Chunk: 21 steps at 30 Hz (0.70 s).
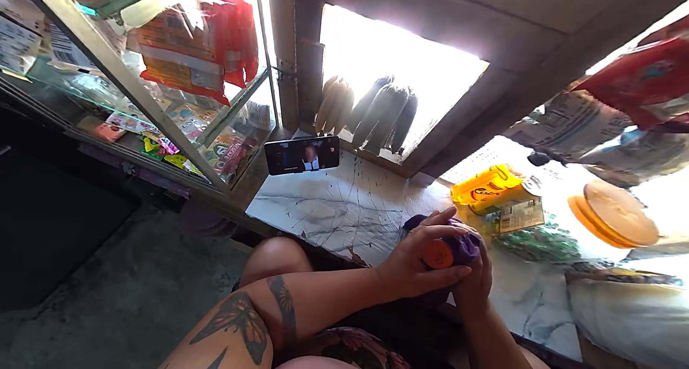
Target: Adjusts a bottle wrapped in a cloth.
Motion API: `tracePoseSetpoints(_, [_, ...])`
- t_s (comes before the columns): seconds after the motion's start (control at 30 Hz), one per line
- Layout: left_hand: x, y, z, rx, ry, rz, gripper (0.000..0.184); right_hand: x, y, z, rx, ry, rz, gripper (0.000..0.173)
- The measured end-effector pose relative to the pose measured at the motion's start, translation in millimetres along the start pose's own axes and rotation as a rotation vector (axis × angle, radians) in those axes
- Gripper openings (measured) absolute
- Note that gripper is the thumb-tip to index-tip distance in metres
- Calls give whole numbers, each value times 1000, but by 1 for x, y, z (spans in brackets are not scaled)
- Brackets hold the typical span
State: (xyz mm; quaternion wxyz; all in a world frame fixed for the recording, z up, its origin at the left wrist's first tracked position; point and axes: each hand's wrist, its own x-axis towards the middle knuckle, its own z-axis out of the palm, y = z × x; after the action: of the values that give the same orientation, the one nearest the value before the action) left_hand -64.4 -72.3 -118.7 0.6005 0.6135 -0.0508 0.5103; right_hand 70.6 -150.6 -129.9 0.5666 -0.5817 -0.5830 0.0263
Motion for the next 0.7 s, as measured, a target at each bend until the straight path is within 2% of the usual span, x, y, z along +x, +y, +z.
tracePoseSetpoints(0.23, [7, 1, 0, 6, -67, -10, 50, 6, 21, -13, 71, -20, 128, 57])
tracePoseSetpoints(0.4, [11, -3, -1, 12, -55, -17, 55, -1, 19, -14, 60, -63, 184, 60])
tracePoseSetpoints(0.5, [16, 0, -3, 70, 50, -84, 59, -3, 20, -11, 18, -115, 88, 68])
tracePoseSetpoints(0.63, [25, 9, -8, 101, 292, -388, 66, -8, 25, -4, -263, -163, -83, 58])
tracePoseSetpoints(0.7, [27, 9, -10, 57, 331, -442, 60, -9, 24, -1, -377, -176, -130, 60])
